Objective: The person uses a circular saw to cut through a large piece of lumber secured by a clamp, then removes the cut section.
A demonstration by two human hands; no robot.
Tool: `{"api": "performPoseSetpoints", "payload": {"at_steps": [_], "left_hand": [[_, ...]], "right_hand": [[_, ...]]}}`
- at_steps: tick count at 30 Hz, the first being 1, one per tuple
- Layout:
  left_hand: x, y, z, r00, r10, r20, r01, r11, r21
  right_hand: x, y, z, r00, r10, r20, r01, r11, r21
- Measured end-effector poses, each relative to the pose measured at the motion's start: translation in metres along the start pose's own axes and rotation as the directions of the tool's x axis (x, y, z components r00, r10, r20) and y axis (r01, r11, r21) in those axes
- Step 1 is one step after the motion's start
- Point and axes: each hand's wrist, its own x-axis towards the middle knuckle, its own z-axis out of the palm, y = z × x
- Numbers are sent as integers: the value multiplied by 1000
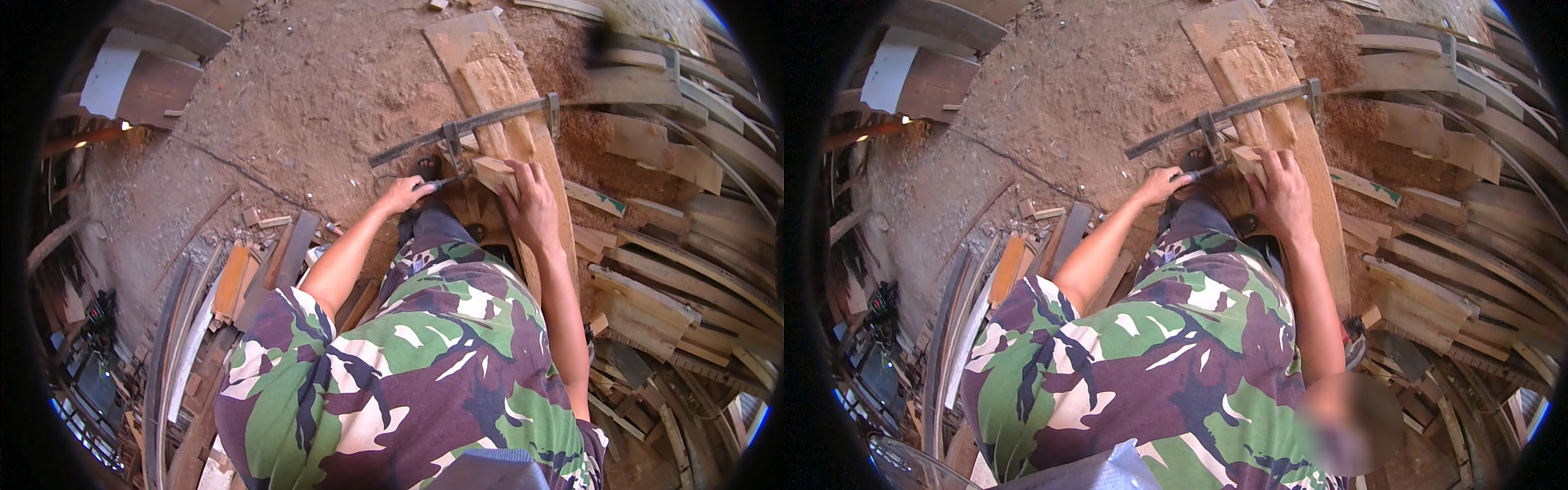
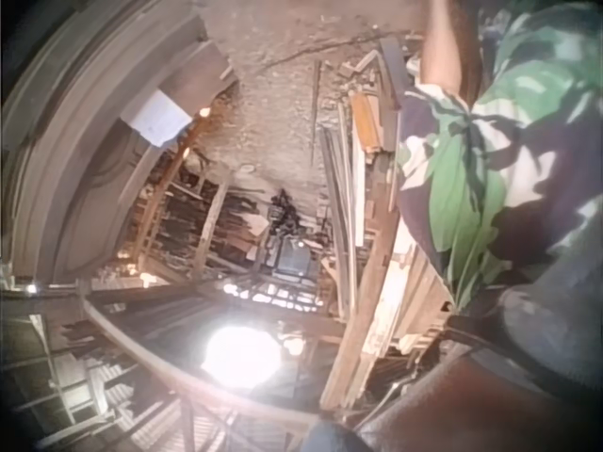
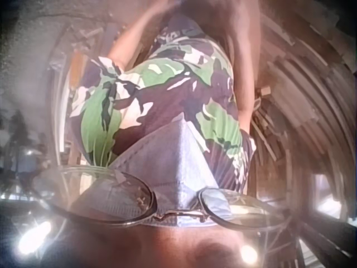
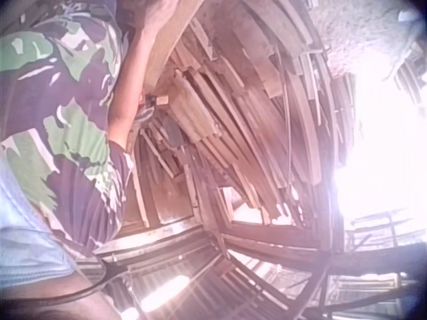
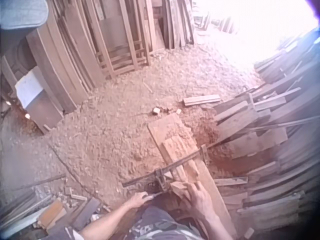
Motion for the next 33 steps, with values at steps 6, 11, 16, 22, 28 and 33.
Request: {"api": "performPoseSetpoints", "payload": {"at_steps": [6, 11, 16, 22, 28, 33], "left_hand": [[5, -1, 1, 996, -81, 44, 89, 974, -209], [-8, 6, 8, 974, 155, -163, -118, 969, 215], [4, -17, 14, 982, 145, -119, -113, 965, 236], [1, -1, 9, 1000, -1, -10, 2, 998, 60], [-10, 7, 16, 998, -48, -34, 49, 998, 35], [-7, 9, 12, 999, -43, -27, 45, 997, 70]], "right_hand": [[1, -2, -5, 999, 11, 51, -6, 996, -94], [3, -8, -6, 995, 55, 82, -43, 990, -135], [-1, -8, -2, 983, 133, 123, -112, 979, -169], [-27, -17, -24, 981, 188, 56, -170, 957, -235], [-97, -39, -137, 916, 385, -115, -368, 918, 145], [-218, 45, -165, 813, 509, -282, -415, 847, 332]]}}
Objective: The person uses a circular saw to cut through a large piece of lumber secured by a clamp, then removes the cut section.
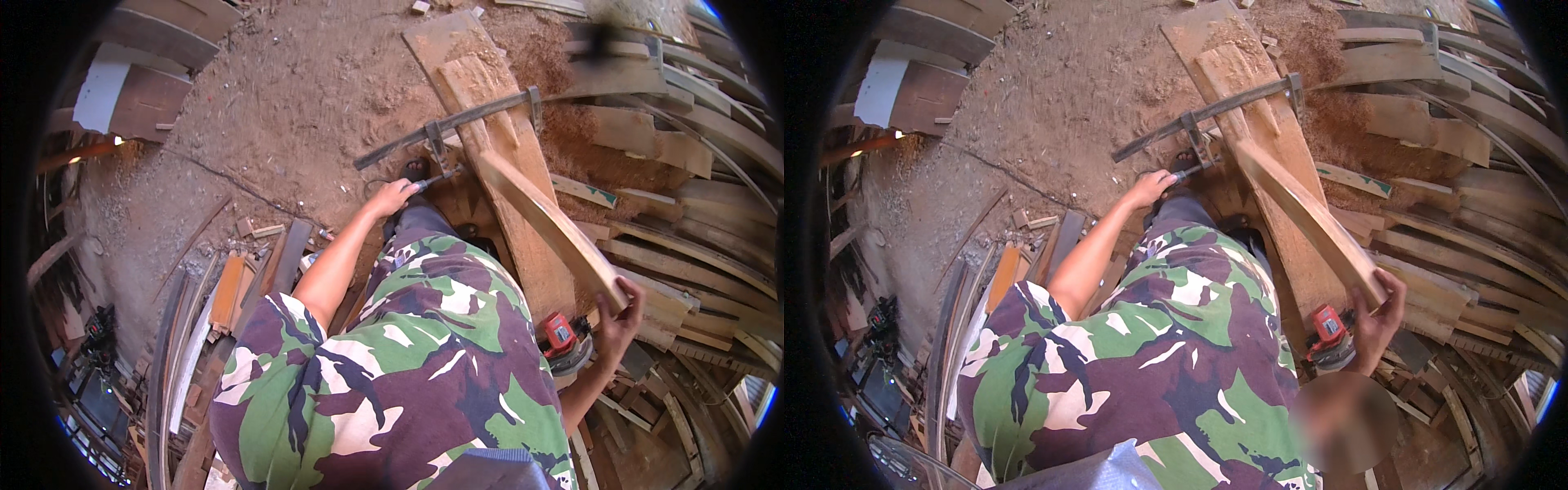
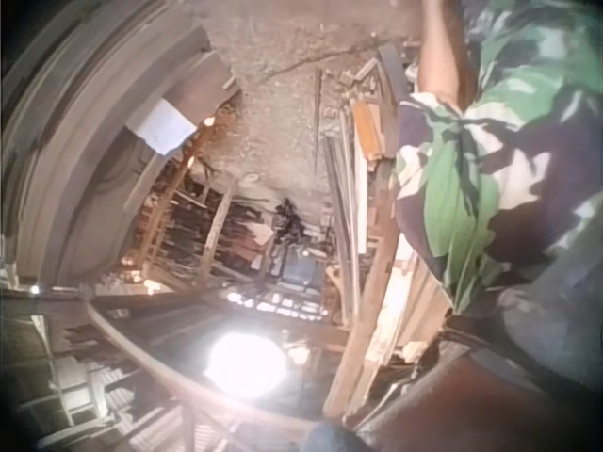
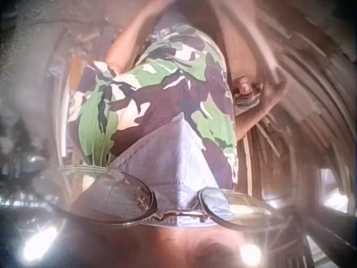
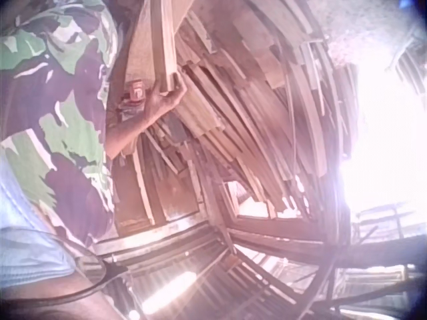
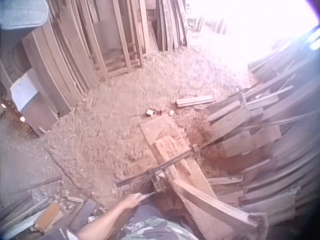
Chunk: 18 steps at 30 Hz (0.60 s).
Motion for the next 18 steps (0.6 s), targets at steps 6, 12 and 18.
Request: {"api": "performPoseSetpoints", "payload": {"at_steps": [6, 12, 18], "left_hand": [[1, 2, -5, 999, -40, 6, 39, 999, 15], [5, -2, -3, 1000, -6, -6, 6, 999, 42], [1, 9, -8, 998, -61, 23, 59, 996, 69]], "right_hand": [[-37, 173, 86, 977, 201, 73, -183, 962, -203], [-44, 232, 143, 949, 300, 97, -245, 895, -373], [-18, 208, 181, 983, 176, 60, -129, 878, -461]]}}
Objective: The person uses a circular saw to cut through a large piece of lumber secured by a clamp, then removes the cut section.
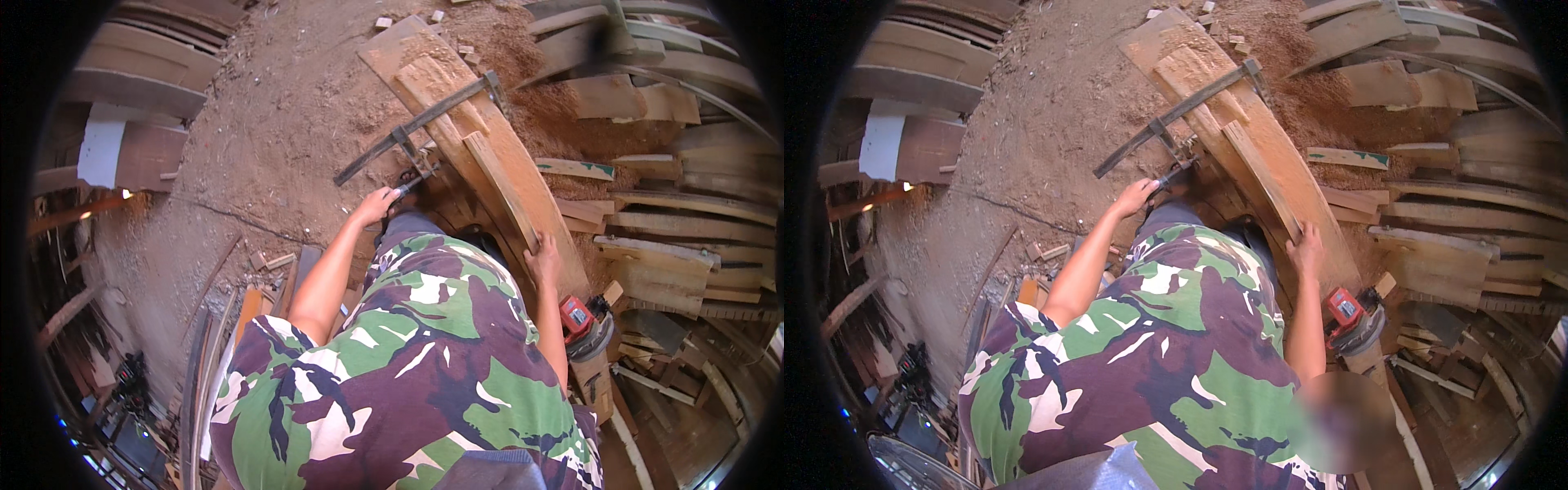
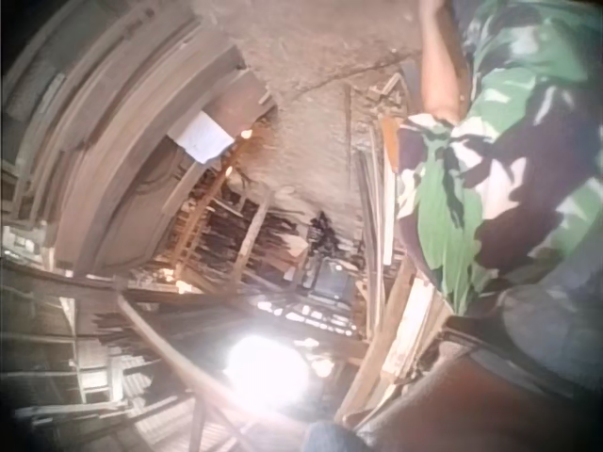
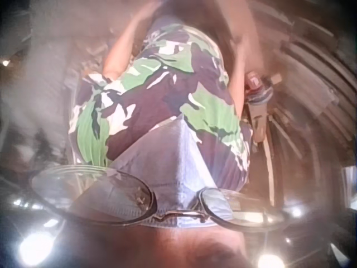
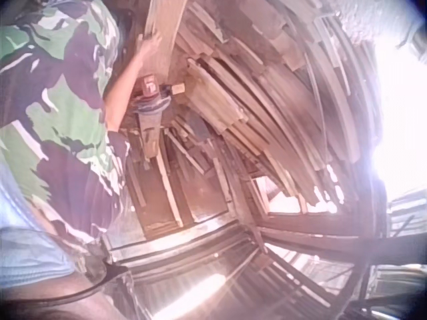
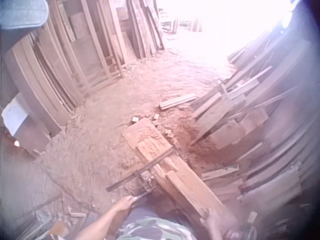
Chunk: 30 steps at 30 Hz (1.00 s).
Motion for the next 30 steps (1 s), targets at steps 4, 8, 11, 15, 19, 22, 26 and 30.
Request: {"api": "performPoseSetpoints", "payload": {"at_steps": [4, 8, 11, 15, 19, 22, 26, 30], "left_hand": [[-4, 13, -4, 999, -10, 30, 10, 1000, 20], [-2, 20, -11, 996, -34, 81, 27, 997, 76], [1, 24, -15, 989, -46, 139, 36, 997, 75], [3, 38, -24, 982, -42, 183, 8, 982, 187], [4, 48, -23, 968, -33, 249, -44, 954, 298], [43, -2, -42, 928, -173, 331, 116, 976, 183], [63, -7, -46, 934, -150, 325, 15, 923, 385], [69, -12, -54, 916, -204, 346, 37, 901, 432]], "right_hand": [[22, -16, 11, 999, -23, 23, 22, 1000, 14], [1, -10, 18, 990, 16, -138, 8, 986, 169], [-52, -5, 10, 974, 140, -179, -98, 969, 227], [-164, 3, 22, 854, 513, -87, -427, 786, 448], [-289, -3, 65, 637, 768, -66, -613, 556, 561], [-354, -43, 110, 414, 906, 82, -682, 250, 687], [-423, -100, 189, 93, 982, 164, -746, -40, 664], [-443, -94, 201, -195, 912, 362, -684, -391, 615]]}}
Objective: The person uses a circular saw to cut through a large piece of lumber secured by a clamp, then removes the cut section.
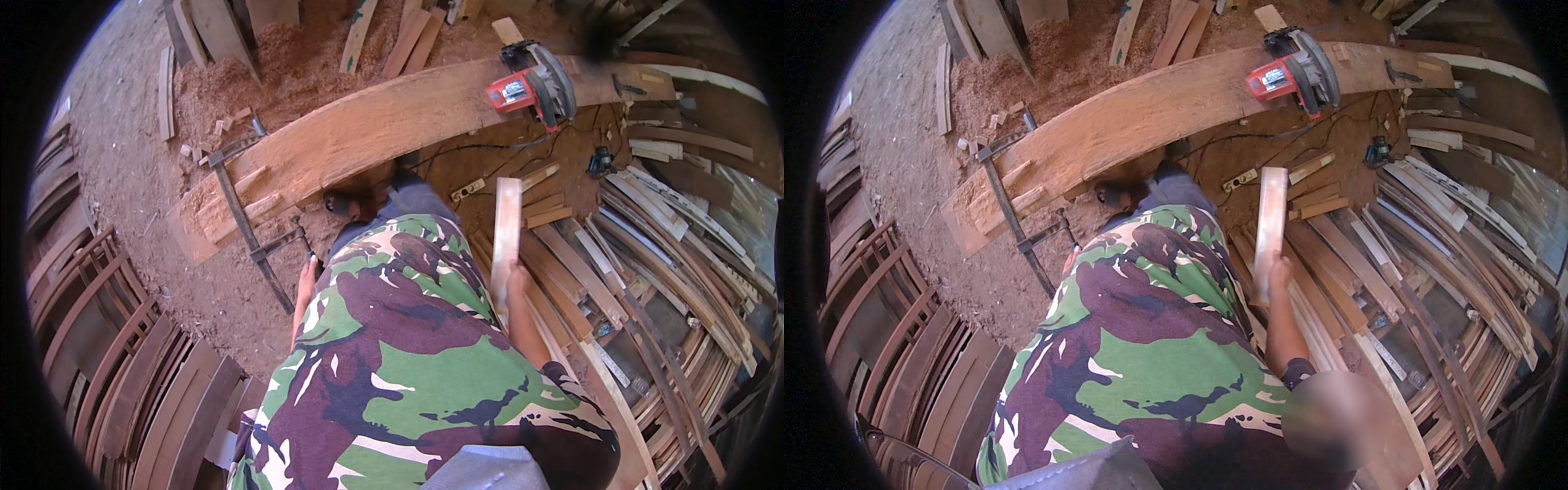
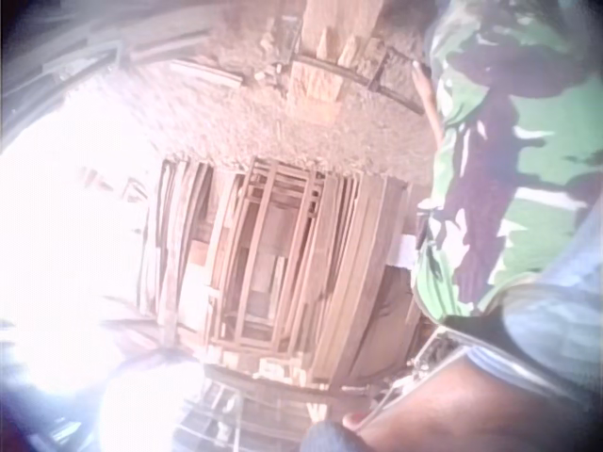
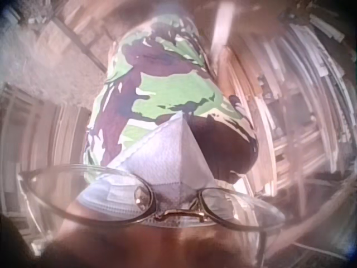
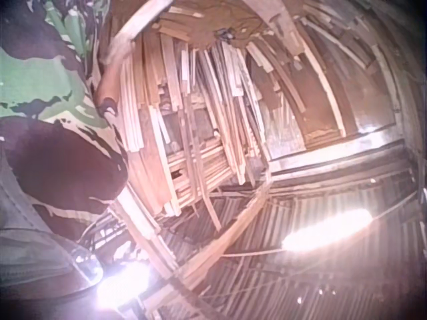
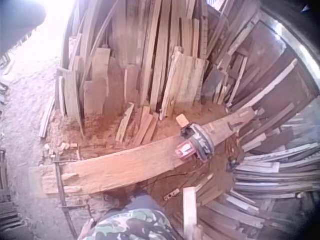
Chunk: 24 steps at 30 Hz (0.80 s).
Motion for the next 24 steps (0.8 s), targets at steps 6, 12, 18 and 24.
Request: {"api": "performPoseSetpoints", "payload": {"at_steps": [6, 12, 18, 24], "left_hand": [[-45, 56, 25, 991, -26, -133, 31, 999, 35], [-56, 71, 37, 965, -142, -222, 107, 981, -164], [-49, 75, 48, 908, -276, -315, 208, 950, -234], [-62, 79, 57, 814, -435, -386, 382, 900, -209]], "right_hand": [[154, -2, -125, 869, 38, -494, -205, 935, -288], [194, -321, -156, 454, -647, -613, 657, 707, -260], [136, -683, -48, 103, -970, -221, 992, 117, -50], [267, -850, 197, 232, -872, 432, 970, 175, -170]]}}
